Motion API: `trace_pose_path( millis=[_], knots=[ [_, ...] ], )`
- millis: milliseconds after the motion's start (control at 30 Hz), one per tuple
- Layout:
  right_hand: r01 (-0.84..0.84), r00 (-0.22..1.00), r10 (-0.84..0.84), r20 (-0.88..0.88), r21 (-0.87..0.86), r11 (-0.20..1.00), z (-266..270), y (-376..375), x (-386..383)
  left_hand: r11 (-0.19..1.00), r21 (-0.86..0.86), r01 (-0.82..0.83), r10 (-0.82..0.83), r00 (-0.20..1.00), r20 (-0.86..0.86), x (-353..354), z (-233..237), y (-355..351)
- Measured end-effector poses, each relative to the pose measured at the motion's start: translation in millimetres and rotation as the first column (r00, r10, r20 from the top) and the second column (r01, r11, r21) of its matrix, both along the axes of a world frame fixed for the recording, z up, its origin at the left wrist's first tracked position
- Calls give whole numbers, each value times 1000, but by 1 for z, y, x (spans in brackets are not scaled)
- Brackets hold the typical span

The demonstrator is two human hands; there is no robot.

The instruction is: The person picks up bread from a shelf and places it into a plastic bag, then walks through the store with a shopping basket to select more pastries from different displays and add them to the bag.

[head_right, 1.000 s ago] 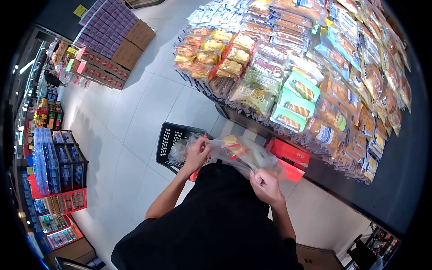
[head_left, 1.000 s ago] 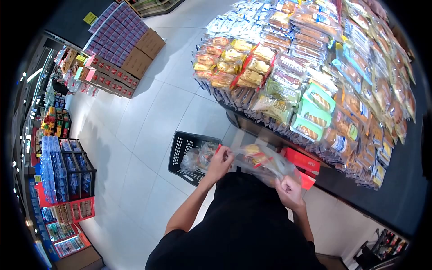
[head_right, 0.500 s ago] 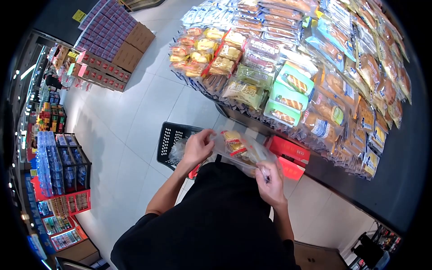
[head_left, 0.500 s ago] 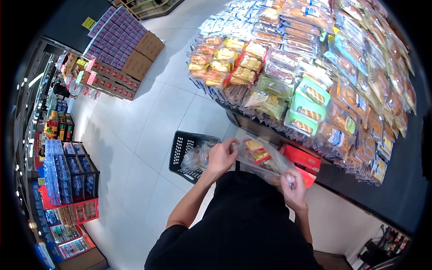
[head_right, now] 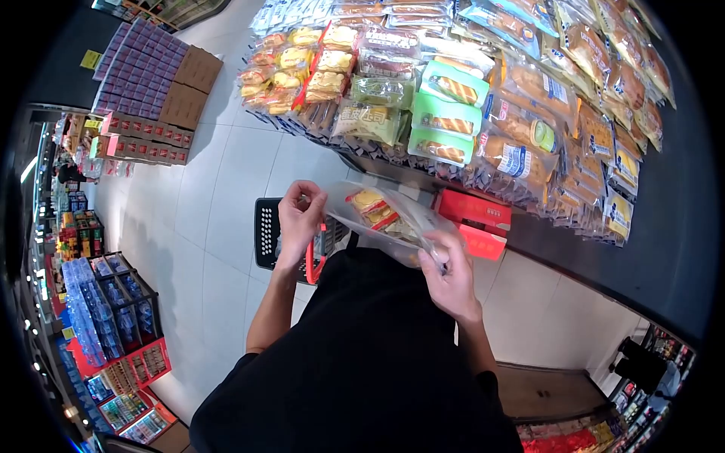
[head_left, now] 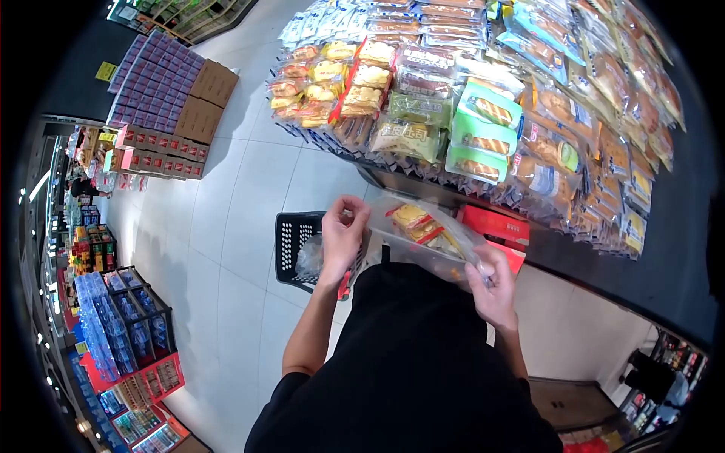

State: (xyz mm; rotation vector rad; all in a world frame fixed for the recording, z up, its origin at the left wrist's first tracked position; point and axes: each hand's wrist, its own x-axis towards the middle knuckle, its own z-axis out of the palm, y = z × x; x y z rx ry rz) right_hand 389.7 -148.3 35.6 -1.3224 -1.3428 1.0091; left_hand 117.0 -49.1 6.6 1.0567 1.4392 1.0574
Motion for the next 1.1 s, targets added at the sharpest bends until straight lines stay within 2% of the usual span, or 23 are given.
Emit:
trace_pose_path(
  millis=[67, 133, 200, 267, 333, 400, 467, 500, 533, 567, 633, 700, 767, 800, 833, 900, 967, 1000, 1033, 1067, 1100],
  knots=[
    [16, 1000, -16, -9, -40, 999, 1, 0, 1, 999, -36, 9, -11, 999, -53, -4, 2, 0],
    [32, 999, -34, -19, -81, 996, -1, 1, 2, 1000, -12, 2, -3, 999, -34, -1, -4, 0],
    [10, 992, -12, 124, 17, 1000, -4, 4, 5, 1000, 14, -4, 4, 1000, -7, -1, -4, 2],
    [15, 988, -20, 151, 32, 999, -1, 9, 5, 985, -109, 134, -129, 990, 51, -5, 5, 4],
    [14, 984, -23, 178, 54, 998, 8, 16, 0, 975, -148, 166, -155, 984, 86, -9, 7, 3],
    [170, 967, -185, -177, -101, 980, 20, 21, -13, 961, -188, 204, -185, 976, 117, -5, 16, 0],
    [121, 971, -149, -188, -155, 981, 13, 28, -8, 979, -50, 198, -188, 970, 157, 15, 34, -9],
    [66, 973, -109, -203, -207, 976, 12, 29, -6, 967, 4, 254, -251, 951, 179, 22, 35, -14],
    [-29, 959, -63, -276, -316, 948, 17, 29, -5, 949, 93, 302, -311, 944, 111, 33, 34, -19],
    [-28, 968, -34, -248, -240, 970, 17, 31, -13, 920, 180, 348, -360, 932, 38, 44, 34, -23],
    [-78, 965, 34, -260, -160, 984, 11, 31, -23, 801, 337, 496, -425, 866, -265, 60, 51, -24],
    [-95, 967, 47, -251, -182, 979, 11, 25, -30, 798, 338, 499, -425, 863, -271, 68, 55, -26],
    [-97, 984, 71, -164, -154, 983, 10, 23, -35, 760, 333, 558, -463, 824, -325, 69, 65, -25],
    [-164, 971, 133, -197, -155, 974, 8, 23, -34, 740, 358, 569, -460, 817, -349, 69, 69, -24],
    [-159, 973, 130, -191, -145, 977, 9, 22, -35, 733, 368, 572, -460, 816, -350, 69, 71, -25],
    [-141, 951, 93, -296, -145, 979, 15, 22, -43, 741, 377, 555, -436, 826, -357, 69, 73, -24],
    [-121, 968, 87, -235, -134, 983, 21, 27, -42, 731, 360, 580, -455, 807, -376, 65, 75, -24],
    [-239, 970, 235, -59, -74, 968, 19, 32, -37, 735, 327, 594, -465, 793, -394, 64, 76, -25],
    [-361, 923, 363, 127, -39, 932, 20, 36, -35, 724, 338, 602, -470, 788, -397, 63, 75, -26],
    [-343, 939, 342, -37, -168, 924, 25, 36, -37, 723, 326, 609, -482, 783, -393, 62, 74, -28],
    [-339, 941, 338, -33, -155, 928, 23, 36, -35, 724, 313, 614, -491, 779, -391, 61, 75, -28]
  ],
)
